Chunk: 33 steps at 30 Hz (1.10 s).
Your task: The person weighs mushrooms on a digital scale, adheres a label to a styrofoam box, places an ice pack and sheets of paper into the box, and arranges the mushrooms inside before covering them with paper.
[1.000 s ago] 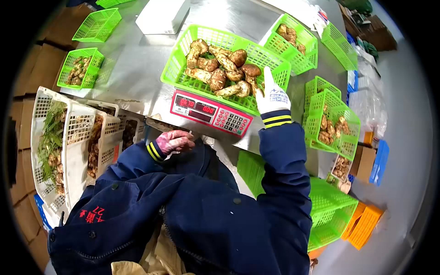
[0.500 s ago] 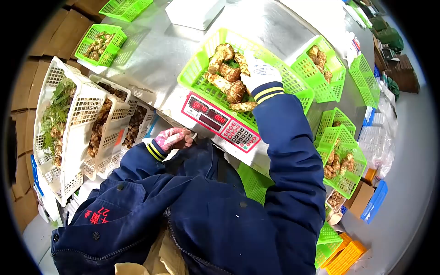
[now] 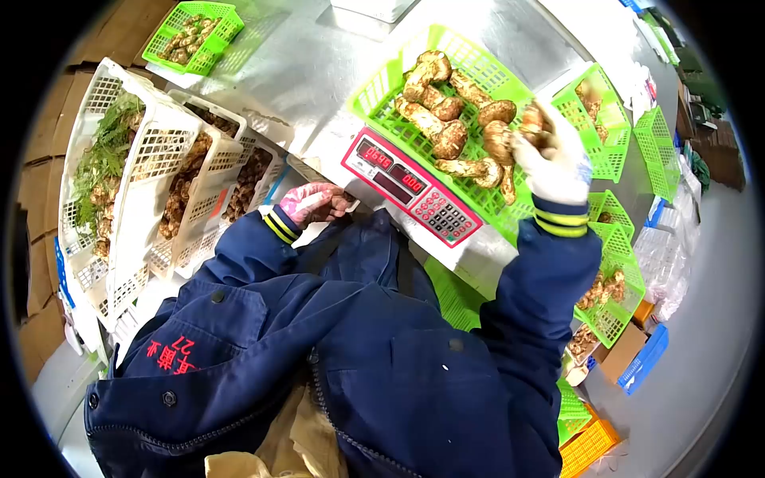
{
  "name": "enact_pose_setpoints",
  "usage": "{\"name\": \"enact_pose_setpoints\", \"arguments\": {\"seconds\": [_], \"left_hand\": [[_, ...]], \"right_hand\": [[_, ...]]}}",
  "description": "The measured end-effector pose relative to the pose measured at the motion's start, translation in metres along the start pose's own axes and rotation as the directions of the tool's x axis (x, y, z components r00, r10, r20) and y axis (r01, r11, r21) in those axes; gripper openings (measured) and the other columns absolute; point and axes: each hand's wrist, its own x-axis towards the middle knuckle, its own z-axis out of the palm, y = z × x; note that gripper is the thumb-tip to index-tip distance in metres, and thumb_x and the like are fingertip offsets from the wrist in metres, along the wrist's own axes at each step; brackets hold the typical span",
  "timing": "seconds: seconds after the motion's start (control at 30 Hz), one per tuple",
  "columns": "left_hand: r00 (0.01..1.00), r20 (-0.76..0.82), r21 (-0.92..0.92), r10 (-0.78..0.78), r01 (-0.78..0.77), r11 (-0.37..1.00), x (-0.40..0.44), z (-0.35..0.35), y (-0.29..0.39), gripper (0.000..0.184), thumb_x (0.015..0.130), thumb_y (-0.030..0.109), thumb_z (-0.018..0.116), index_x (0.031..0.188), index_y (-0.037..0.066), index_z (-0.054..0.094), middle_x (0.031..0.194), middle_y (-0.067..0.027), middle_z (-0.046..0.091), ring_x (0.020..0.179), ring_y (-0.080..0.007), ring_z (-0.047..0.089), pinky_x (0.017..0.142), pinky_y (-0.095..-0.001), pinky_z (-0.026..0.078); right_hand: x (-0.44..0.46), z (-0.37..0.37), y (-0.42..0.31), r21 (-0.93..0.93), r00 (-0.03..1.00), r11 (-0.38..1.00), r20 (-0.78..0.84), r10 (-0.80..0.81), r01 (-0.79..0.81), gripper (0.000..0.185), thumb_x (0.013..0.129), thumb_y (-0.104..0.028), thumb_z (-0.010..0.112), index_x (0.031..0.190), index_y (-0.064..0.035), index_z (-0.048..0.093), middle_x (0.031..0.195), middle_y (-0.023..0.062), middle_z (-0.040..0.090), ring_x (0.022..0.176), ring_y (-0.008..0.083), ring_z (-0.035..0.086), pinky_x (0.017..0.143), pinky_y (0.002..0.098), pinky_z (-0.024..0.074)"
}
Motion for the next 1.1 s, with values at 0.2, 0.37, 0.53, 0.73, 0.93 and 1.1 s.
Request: {"name": "enact_pose_setpoints", "arguments": {"seconds": [0.2,0.37,0.53,0.73,0.93,1.1], "left_hand": [[0.999,0.029,-0.006,-0.023,0.023,1.0,0.008,0.0,0.0,0.033,0.09,0.026,0.051,0.113,0.003,0.053,0.097,-0.0063,0.063,0.086,-0.0154,0.061,0.077,-0.0281,0.048],[0.999,0.043,-0.018,-0.024,0.025,1.0,0.013,0.0,0.001,0.033,0.09,0.025,0.052,0.114,0.002,0.052,0.095,-0.0075,0.063,0.085,-0.0164,0.061,0.076,-0.0287,0.049],[0.998,0.039,0.01,-0.04,0.039,0.999,0.015,0.003,0.006,0.032,0.09,0.024,0.052,0.114,0.002,0.052,0.096,-0.0083,0.063,0.085,-0.0168,0.061,0.076,-0.0296,0.049],[0.996,0.05,0.001,-0.07,0.07,0.998,0.019,0.002,0.011,0.03,0.091,0.021,0.05,0.113,0.001,0.051,0.098,-0.0104,0.063,0.087,-0.019,0.061,0.077,-0.0308,0.049],[0.958,0.28,0.188,-0.062,0.009,0.982,-0.004,0.05,0.059,0.038,0.091,0.019,0.049,0.122,-0.001,0.045,0.107,-0.0158,0.06,0.091,-0.0194,0.06,0.081,-0.0297,0.048],[0.931,0.257,-0.313,0.26,-0.174,0.934,-0.005,0.08,0.051,0.05,0.087,0.027,0.056,0.128,0.003,0.039,0.121,-0.0106,0.051,0.104,-0.0194,0.055,0.089,-0.0323,0.044]], "right_hand": [[-0.035,-0.006,-0.005,0.086,0.977,0.995,-0.214,-0.025,0.045,0.055,0.074,-0.001,0.066,0.124,0.0037,0.044,0.112,0.0117,0.056,0.087,0.0125,0.058,0.072,0.022,0.0477],[-0.039,-0.004,0.007,0.047,0.973,0.999,-0.232,-0.003,0.015,0.055,0.074,-0.002,0.066,0.124,0.0036,0.044,0.116,0.0125,0.054,0.09,0.0135,0.058,0.074,0.0235,0.048],[-0.041,-0.001,0.012,0.062,0.971,0.997,-0.238,-0.031,0.047,0.057,0.074,-0.004,0.067,0.125,0.0034,0.044,0.115,0.0131,0.055,0.091,0.0156,0.058,0.076,0.0256,0.0476],[-0.038,-0.006,0.018,0.151,0.926,0.984,-0.377,-0.028,0.091,0.061,0.074,-0.002,0.066,0.128,0.004,0.038,0.114,0.0136,0.054,0.083,0.0145,0.057,0.07,0.0234,0.0476],[-0.031,0.03,0.008,0.222,0.878,0.949,-0.469,-0.095,0.222,0.055,0.078,-0.006,0.063,0.127,0.0041,0.039,0.106,0.0118,0.054,0.072,0.0113,0.056,0.058,0.0209,0.0473],[-0.063,0.142,-0.011,-0.075,0.886,0.948,-0.339,-0.317,0.31,0.038,0.073,-0.009,0.07,0.106,-0.002,0.052,0.095,0.0111,0.057,0.08,0.016,0.057,0.071,0.0275,0.0478]]}}
